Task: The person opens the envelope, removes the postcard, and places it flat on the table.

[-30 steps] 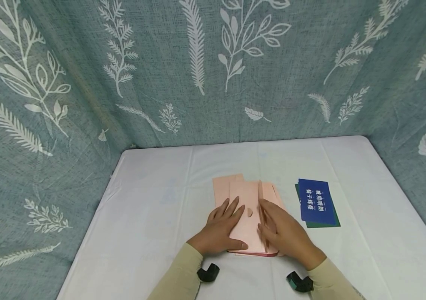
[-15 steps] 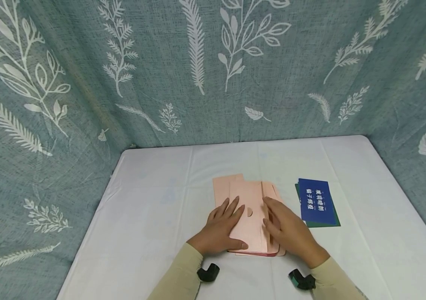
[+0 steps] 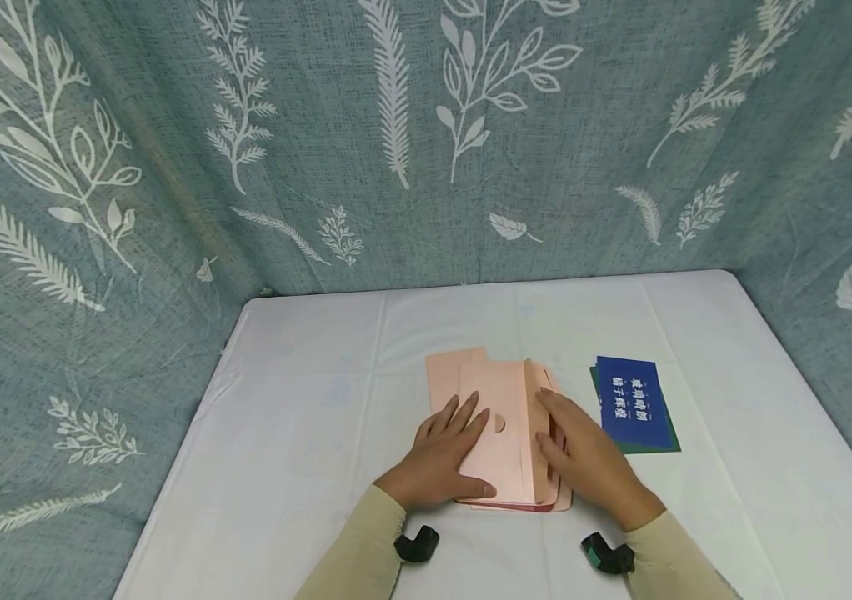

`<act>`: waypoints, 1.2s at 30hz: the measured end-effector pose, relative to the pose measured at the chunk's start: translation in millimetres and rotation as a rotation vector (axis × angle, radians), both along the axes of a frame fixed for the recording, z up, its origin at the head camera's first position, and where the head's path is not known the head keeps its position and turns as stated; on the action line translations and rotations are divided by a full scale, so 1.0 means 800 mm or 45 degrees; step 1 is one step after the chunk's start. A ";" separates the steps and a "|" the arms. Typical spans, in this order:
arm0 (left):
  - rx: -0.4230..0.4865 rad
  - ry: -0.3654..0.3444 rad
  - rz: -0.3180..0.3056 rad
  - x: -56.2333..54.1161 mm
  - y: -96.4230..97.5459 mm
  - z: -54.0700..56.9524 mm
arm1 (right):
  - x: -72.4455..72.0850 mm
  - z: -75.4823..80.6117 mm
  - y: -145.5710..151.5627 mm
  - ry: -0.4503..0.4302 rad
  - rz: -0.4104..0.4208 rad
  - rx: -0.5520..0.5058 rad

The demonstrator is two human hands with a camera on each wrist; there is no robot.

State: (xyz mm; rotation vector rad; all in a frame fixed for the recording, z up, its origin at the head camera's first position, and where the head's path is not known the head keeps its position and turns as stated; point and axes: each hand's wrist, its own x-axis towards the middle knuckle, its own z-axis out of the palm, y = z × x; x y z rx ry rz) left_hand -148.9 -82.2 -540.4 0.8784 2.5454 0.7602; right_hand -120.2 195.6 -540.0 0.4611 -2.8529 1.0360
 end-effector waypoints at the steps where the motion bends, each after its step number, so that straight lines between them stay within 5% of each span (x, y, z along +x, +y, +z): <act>1: 0.001 0.000 -0.001 0.000 0.000 0.000 | 0.000 0.000 0.001 0.004 0.000 0.004; 36: 0.001 -0.009 0.048 0.001 0.010 0.001 | -0.004 -0.009 0.008 0.024 0.003 0.229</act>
